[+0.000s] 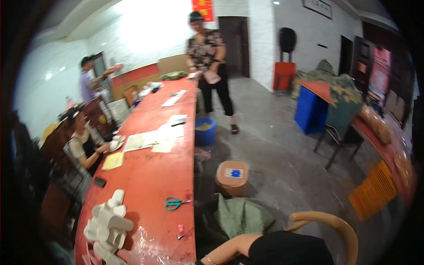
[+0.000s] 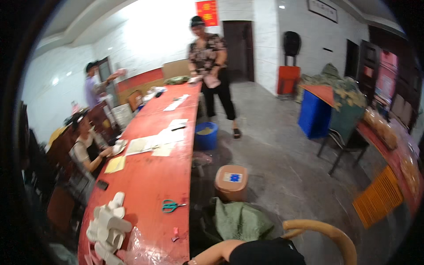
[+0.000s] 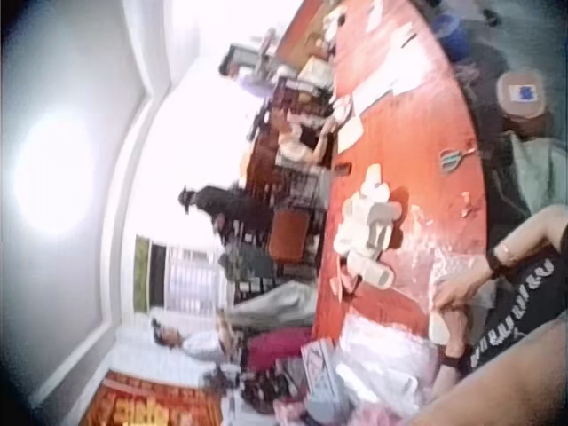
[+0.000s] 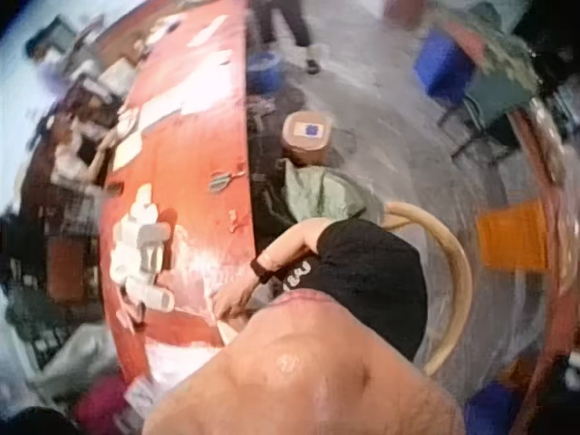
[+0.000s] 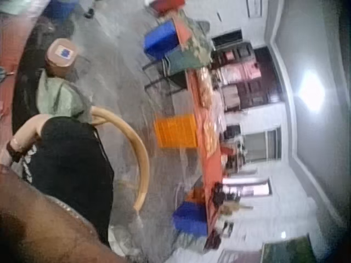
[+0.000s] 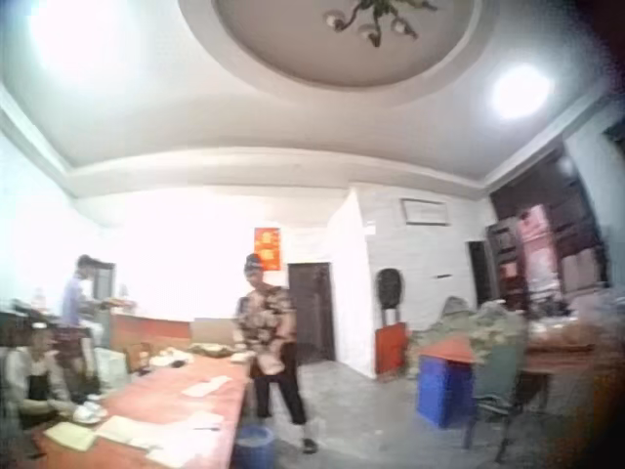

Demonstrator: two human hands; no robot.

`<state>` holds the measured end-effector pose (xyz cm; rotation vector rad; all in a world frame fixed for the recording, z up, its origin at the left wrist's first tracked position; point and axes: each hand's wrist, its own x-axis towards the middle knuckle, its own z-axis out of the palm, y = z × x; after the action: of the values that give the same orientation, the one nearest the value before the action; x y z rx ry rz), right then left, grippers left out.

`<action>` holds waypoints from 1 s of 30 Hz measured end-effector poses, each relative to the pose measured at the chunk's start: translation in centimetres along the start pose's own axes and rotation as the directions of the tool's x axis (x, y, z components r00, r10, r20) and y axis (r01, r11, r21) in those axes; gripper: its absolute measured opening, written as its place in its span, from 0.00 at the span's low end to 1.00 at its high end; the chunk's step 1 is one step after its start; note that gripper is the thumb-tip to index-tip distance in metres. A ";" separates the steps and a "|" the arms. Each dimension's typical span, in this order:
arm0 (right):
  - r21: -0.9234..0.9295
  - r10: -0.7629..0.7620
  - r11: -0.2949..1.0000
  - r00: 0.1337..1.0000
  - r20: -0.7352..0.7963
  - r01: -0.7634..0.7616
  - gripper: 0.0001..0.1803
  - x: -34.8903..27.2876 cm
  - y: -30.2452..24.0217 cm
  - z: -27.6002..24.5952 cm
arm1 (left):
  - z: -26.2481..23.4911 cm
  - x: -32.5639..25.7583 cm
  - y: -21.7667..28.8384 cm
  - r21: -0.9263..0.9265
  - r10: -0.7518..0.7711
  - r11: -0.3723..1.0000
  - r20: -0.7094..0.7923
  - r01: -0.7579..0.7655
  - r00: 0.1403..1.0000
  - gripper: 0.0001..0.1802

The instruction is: Packing pairs of white slippers into clear plastic bags and placing them into a larger transport sack.

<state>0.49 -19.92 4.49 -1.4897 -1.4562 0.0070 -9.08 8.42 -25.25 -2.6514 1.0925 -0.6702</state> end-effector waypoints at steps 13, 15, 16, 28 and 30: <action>-0.463 -0.009 0.883 0.983 -0.181 -0.077 0.14 -2.1 -3.4 0.2 | -2.6 -3.4 6.3 -0.201 -0.386 0.904 -0.004 0.378 0.922 0.33; -0.358 0.055 0.919 0.952 -0.301 -0.167 0.15 -2.3 -2.6 0.1 | -3.5 -3.0 6.0 -0.242 -0.392 0.892 0.005 0.382 0.920 0.32; -0.326 0.090 0.926 0.951 -0.297 -0.190 0.14 -2.3 -2.1 -0.4 | -4.0 -3.2 5.6 -0.257 -0.399 0.885 0.010 0.388 0.917 0.32; -0.134 0.141 0.980 0.988 -0.065 -0.149 0.11 -4.7 -1.2 3.0 | -6.5 7.3 1.0 -0.542 -0.339 0.786 0.022 0.296 0.940 0.32; 0.306 0.412 0.874 0.910 -0.051 -0.378 0.14 -2.1 -1.3 4.9 | -5.1 12.5 -1.9 -0.609 -0.237 0.772 -0.010 0.181 0.972 0.32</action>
<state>-4.09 -18.75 1.61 -1.4907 -0.9856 0.3661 -2.50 0.88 -15.89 -3.3656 1.2050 -0.5385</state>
